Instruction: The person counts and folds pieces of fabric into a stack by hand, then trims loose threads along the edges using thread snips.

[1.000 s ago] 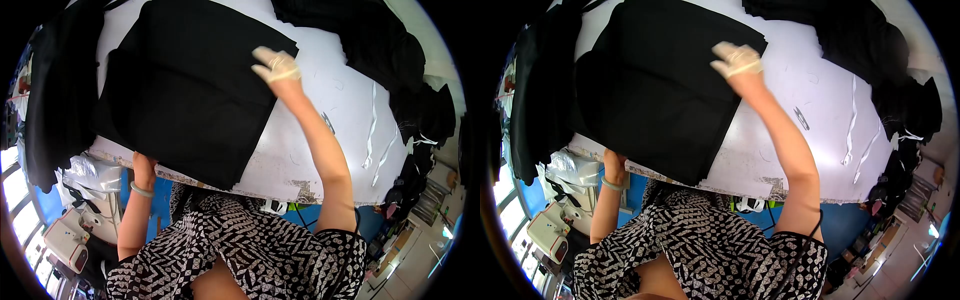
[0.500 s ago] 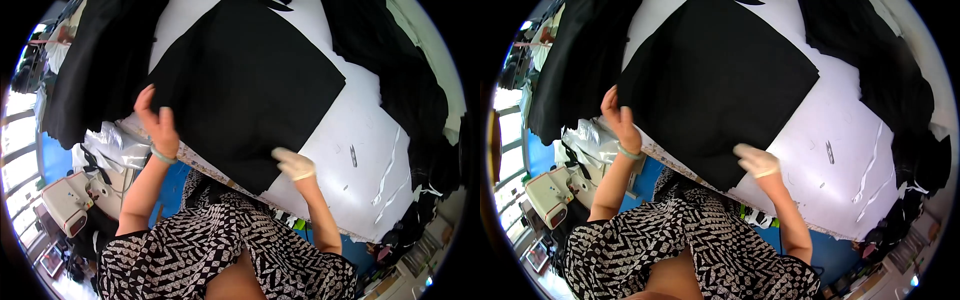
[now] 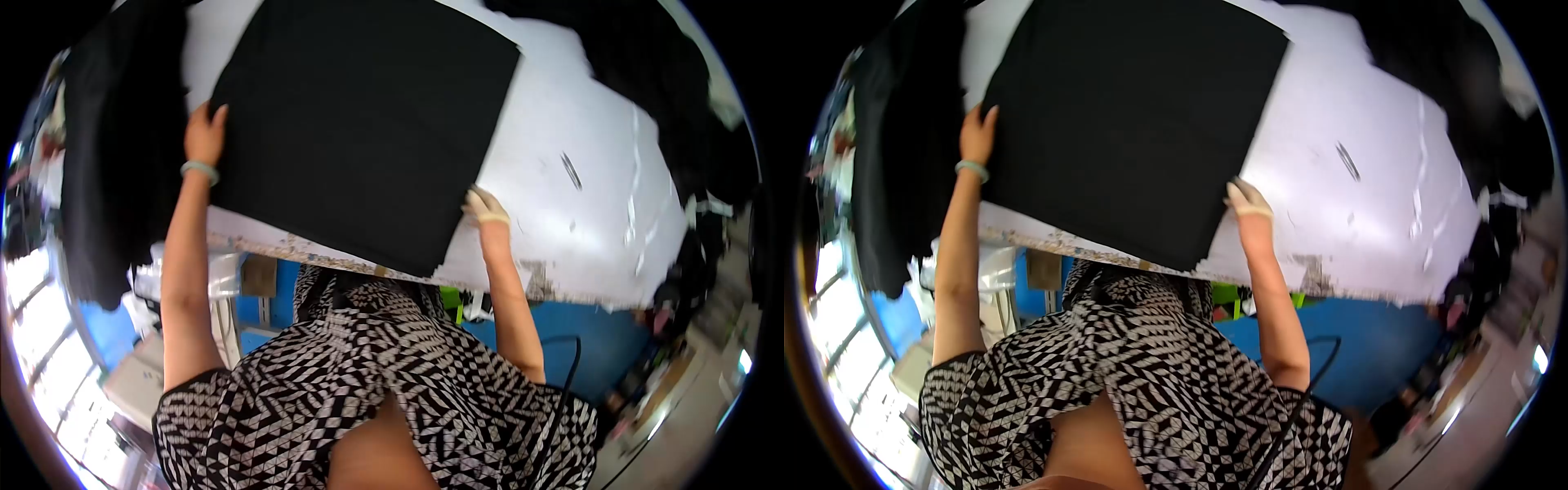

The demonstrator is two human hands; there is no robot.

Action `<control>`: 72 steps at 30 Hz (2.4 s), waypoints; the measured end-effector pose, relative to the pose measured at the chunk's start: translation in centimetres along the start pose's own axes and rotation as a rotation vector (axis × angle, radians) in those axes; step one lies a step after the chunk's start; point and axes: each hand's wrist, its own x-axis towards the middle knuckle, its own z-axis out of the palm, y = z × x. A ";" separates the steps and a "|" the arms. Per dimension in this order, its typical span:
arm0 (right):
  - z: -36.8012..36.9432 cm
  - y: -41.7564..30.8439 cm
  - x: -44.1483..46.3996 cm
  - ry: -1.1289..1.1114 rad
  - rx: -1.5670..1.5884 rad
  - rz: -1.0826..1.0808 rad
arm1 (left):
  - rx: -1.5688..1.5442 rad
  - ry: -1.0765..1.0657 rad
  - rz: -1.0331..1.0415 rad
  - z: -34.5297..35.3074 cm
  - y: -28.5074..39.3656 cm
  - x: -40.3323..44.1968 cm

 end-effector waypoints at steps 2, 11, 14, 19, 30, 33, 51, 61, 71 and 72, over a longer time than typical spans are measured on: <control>0.2 0.0 0.9 0.039 -0.096 0.052 | -0.187 -0.133 -0.198 0.1 0.5 0.7; -3.3 -1.0 3.0 -0.014 0.036 0.244 | -0.950 -0.473 -0.495 -5.3 5.9 -6.1; -2.5 -0.5 4.0 0.033 -0.032 0.203 | -1.152 -0.605 -0.533 -4.9 4.3 -4.8; -1.9 0.7 5.3 0.066 0.139 -0.017 | -1.000 -0.786 -0.660 -4.2 5.4 -2.1; -2.5 -1.2 3.9 0.323 -0.403 -0.183 | 0.065 -0.155 -0.236 -1.5 9.3 -6.9; -3.4 1.0 4.7 0.295 -0.158 -0.218 | -0.055 0.129 -0.115 -2.1 9.0 -8.8; -17.8 2.8 15.6 0.549 -0.992 -0.416 | 0.086 0.148 0.134 -2.5 12.3 -13.5; -22.4 5.1 16.7 0.465 -0.733 -0.350 | -0.084 0.339 -0.117 -1.6 11.9 -11.9; -22.4 4.4 16.0 0.507 -0.897 -0.339 | 0.044 0.309 -0.034 -1.0 9.8 -11.1; -22.8 4.9 16.2 0.521 -0.851 -0.362 | 0.050 0.275 -0.021 -1.0 9.2 -11.0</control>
